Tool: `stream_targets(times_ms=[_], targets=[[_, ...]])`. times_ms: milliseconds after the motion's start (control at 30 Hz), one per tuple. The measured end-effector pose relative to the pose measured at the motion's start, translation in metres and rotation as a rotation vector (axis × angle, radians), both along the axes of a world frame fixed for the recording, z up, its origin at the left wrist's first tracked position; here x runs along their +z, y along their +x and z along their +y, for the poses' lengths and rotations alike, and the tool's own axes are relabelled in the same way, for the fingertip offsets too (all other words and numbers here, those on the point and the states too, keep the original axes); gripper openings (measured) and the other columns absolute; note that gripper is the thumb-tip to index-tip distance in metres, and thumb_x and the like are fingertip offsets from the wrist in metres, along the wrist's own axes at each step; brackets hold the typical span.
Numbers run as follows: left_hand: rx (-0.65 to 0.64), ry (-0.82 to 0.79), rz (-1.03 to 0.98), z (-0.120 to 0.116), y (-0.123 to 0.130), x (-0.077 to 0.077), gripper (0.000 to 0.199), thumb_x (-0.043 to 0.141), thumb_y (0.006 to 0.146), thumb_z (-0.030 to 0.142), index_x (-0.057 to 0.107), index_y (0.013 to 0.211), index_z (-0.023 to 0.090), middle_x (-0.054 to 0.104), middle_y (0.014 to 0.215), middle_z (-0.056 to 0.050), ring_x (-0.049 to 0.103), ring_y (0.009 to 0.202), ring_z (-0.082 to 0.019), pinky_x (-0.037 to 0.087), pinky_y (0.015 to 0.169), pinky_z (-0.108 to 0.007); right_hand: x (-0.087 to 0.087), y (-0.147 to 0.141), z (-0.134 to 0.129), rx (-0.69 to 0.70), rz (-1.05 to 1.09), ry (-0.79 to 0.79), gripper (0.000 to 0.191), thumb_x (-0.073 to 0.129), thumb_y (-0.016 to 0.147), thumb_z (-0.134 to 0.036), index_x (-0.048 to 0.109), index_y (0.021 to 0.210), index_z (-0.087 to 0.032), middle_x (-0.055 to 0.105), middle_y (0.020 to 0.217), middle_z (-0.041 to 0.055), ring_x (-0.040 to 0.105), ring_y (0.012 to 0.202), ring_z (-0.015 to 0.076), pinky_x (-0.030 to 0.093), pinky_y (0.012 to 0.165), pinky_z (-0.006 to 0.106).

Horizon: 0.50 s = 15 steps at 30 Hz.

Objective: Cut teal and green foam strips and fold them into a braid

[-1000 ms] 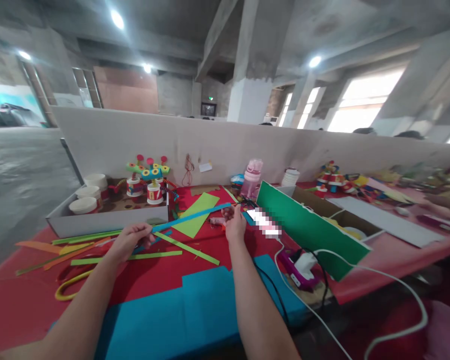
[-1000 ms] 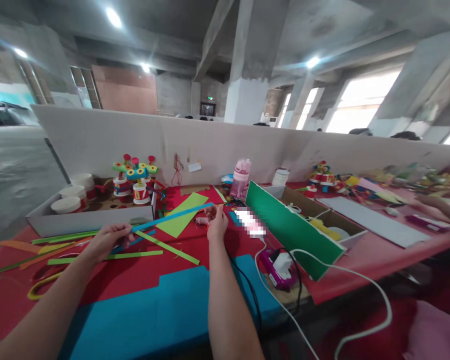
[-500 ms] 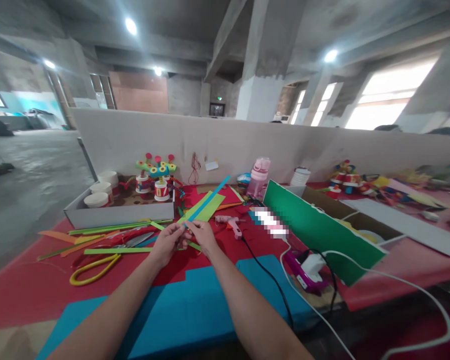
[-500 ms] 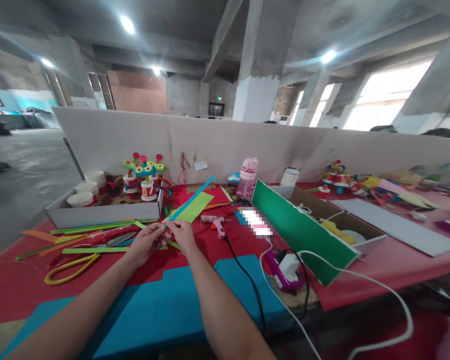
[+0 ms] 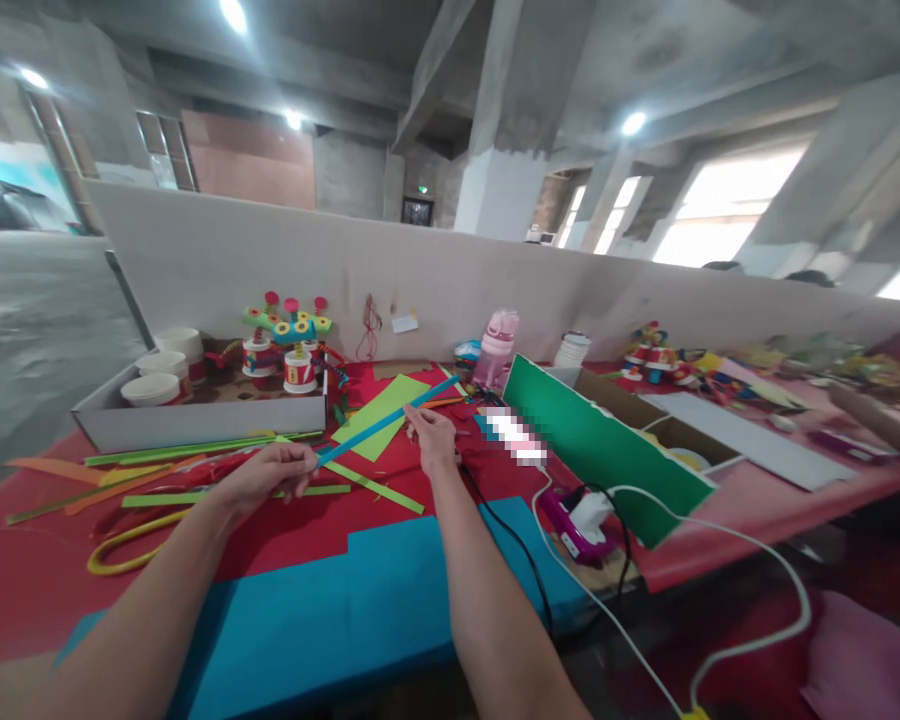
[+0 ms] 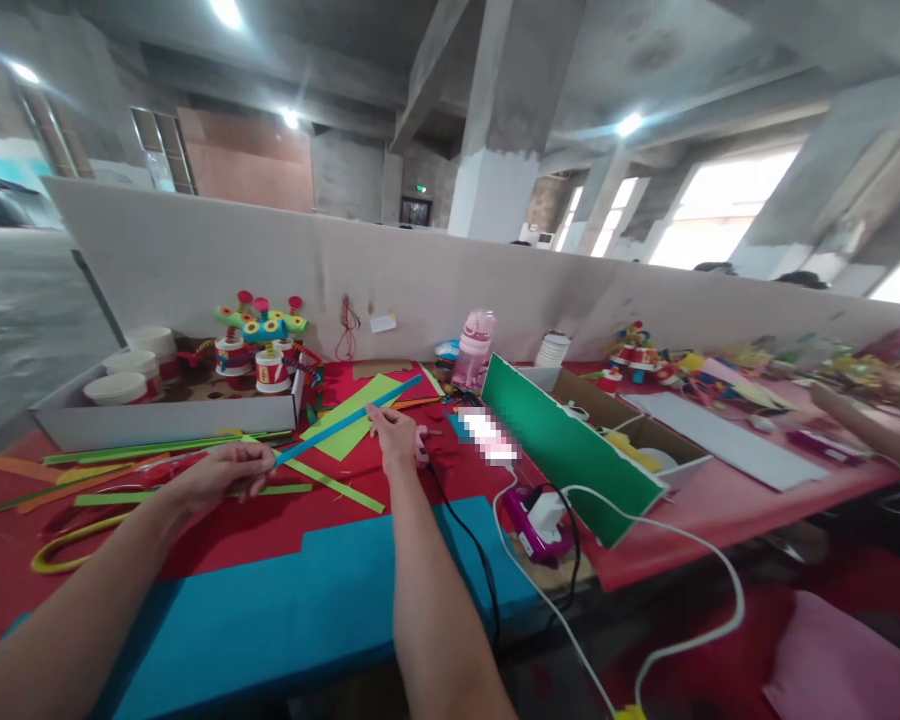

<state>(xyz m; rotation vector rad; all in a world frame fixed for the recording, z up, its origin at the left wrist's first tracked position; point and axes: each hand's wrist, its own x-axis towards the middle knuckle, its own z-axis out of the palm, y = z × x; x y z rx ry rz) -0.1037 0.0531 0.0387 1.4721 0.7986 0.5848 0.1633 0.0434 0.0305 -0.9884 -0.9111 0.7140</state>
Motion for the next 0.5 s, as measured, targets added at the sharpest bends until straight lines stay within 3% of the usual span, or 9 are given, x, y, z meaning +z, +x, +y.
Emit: stream_targets(times_ms=[267, 500], targets=[[-0.072, 0.000, 0.088, 0.003, -0.024, 0.007, 0.028, 0.068, 0.071, 0.042, 0.062, 0.067, 0.015, 0.056, 0.045, -0.003, 0.042, 0.037, -0.009, 0.030, 0.038, -0.018, 0.014, 0.017, -0.007, -0.148, 0.188, 0.042, 0.042, 0.072, 0.060, -0.057, 0.055, 0.059, -0.018, 0.039, 0.039, -0.0094, 0.037, 0.033, 0.0061, 0.037, 0.036, 0.022], [-0.088, -0.037, 0.083, 0.002, -0.032, 0.013, 0.028, 0.069, 0.072, 0.042, 0.062, 0.068, 0.015, 0.056, 0.046, -0.003, 0.042, 0.038, -0.009, 0.030, 0.039, -0.018, 0.016, 0.018, -0.010, -0.197, 0.199, 0.038, 0.040, 0.073, 0.061, -0.054, 0.056, 0.062, -0.018, 0.039, 0.041, -0.0098, 0.036, 0.034, 0.0046, 0.039, 0.033, 0.019]])
